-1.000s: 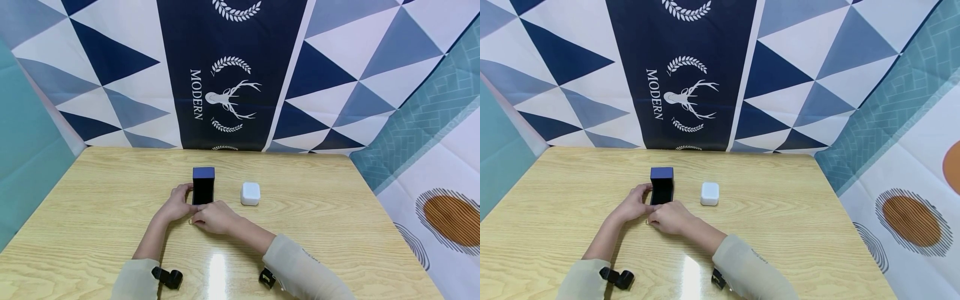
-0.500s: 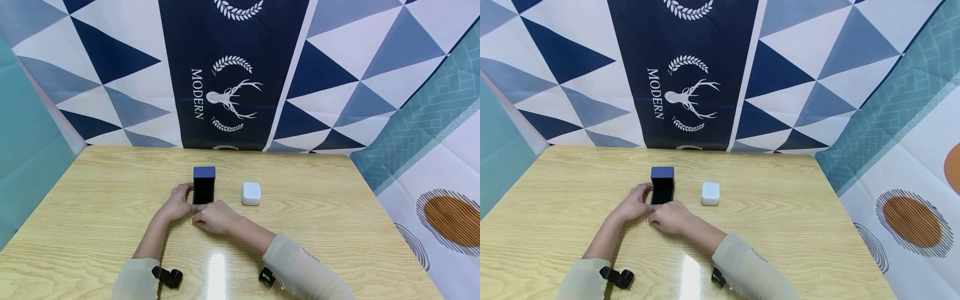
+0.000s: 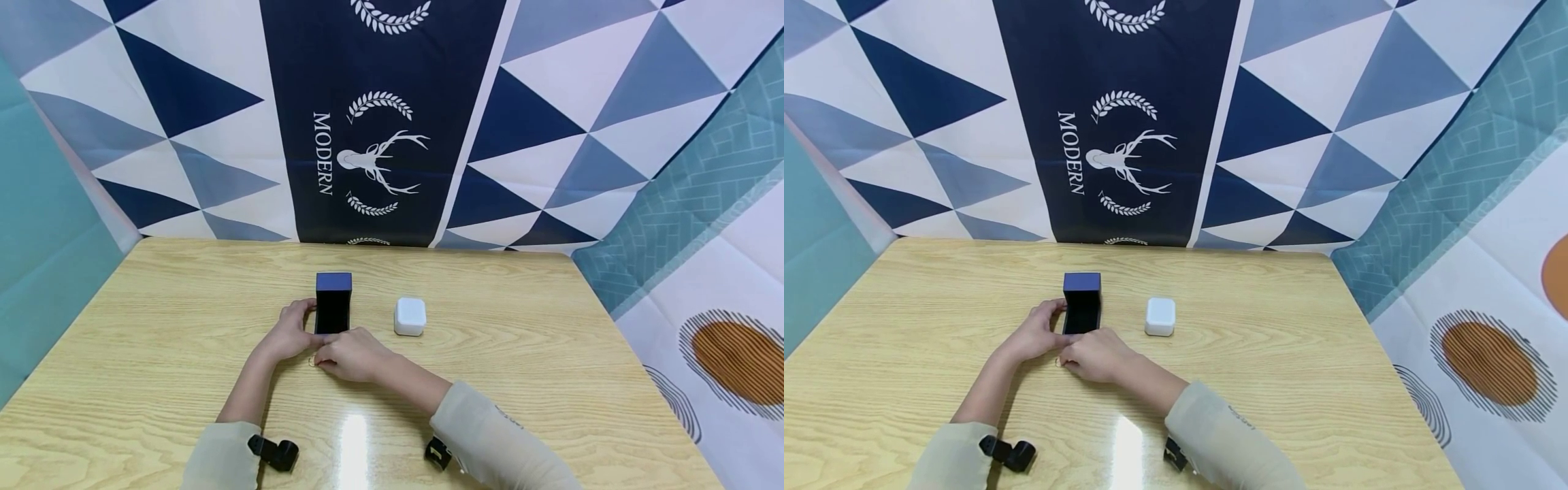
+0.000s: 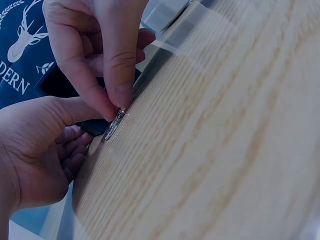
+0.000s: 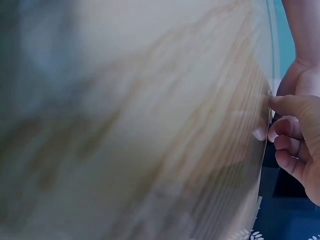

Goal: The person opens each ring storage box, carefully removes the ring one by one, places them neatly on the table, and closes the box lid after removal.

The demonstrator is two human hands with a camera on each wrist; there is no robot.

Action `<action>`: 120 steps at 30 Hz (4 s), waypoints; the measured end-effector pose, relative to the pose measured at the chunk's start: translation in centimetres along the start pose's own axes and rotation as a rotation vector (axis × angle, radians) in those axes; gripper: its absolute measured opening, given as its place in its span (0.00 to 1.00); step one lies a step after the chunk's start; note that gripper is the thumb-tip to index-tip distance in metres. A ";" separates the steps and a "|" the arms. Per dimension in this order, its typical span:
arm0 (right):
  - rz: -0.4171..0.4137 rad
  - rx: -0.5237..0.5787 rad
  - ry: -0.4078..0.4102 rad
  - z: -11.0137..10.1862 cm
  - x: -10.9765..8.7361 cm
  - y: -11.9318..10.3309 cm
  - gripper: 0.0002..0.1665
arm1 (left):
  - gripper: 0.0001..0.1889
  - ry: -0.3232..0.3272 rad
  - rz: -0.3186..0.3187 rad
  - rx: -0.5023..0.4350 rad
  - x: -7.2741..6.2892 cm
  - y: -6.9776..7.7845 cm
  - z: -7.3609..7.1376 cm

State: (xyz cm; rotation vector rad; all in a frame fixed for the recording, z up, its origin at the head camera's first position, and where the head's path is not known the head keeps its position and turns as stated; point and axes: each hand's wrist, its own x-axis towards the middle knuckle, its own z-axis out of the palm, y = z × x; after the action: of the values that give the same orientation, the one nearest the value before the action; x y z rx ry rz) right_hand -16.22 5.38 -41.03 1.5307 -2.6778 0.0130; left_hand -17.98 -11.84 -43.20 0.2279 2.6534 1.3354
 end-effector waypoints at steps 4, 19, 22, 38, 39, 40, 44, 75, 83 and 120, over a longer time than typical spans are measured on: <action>0.012 0.040 0.043 0.1 -0.3 0.2 0.08 | 0.42 -0.003 -0.003 0.002 -0.1 0.1 0.0; 0.133 0.179 0.098 -0.5 -0.9 1.2 0.09 | 0.42 -0.018 0.004 0.005 -0.1 0.0 0.0; 0.154 0.195 0.123 -0.7 -1.1 1.4 0.09 | 0.43 -0.016 0.008 0.010 -0.2 0.0 0.0; 0.411 0.475 0.341 -1.2 -1.1 2.7 0.10 | 0.45 -0.022 -0.001 0.020 -0.2 0.0 -0.1; 0.429 0.494 0.357 -1.2 -1.1 2.8 0.10 | 0.45 -0.023 0.003 0.022 -0.2 0.0 -0.1; 0.444 0.516 0.374 -1.2 -1.0 2.9 0.10 | 0.45 -0.022 0.004 0.025 -0.2 0.0 -0.1; 0.510 0.619 0.442 -1.0 -1.0 3.3 0.09 | 0.44 -0.016 0.009 0.019 -0.2 -0.1 -0.1; 0.773 1.017 0.657 -1.0 1.3 4.5 0.18 | 0.44 0.013 0.007 0.003 -0.1 0.0 0.0; 0.803 1.064 0.582 -1.1 2.1 4.5 0.25 | 0.44 -0.001 -0.005 0.008 -0.1 -0.3 0.1; 0.755 1.180 0.498 -0.2 2.6 4.8 0.25 | 0.43 -0.001 0.004 0.010 0.0 -0.1 -0.2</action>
State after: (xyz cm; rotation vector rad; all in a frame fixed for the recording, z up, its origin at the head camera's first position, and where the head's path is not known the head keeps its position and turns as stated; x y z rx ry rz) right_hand -21.63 5.59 -40.56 0.2634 -2.5992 1.9202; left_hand -17.98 -12.04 -43.19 0.2353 2.6606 1.3229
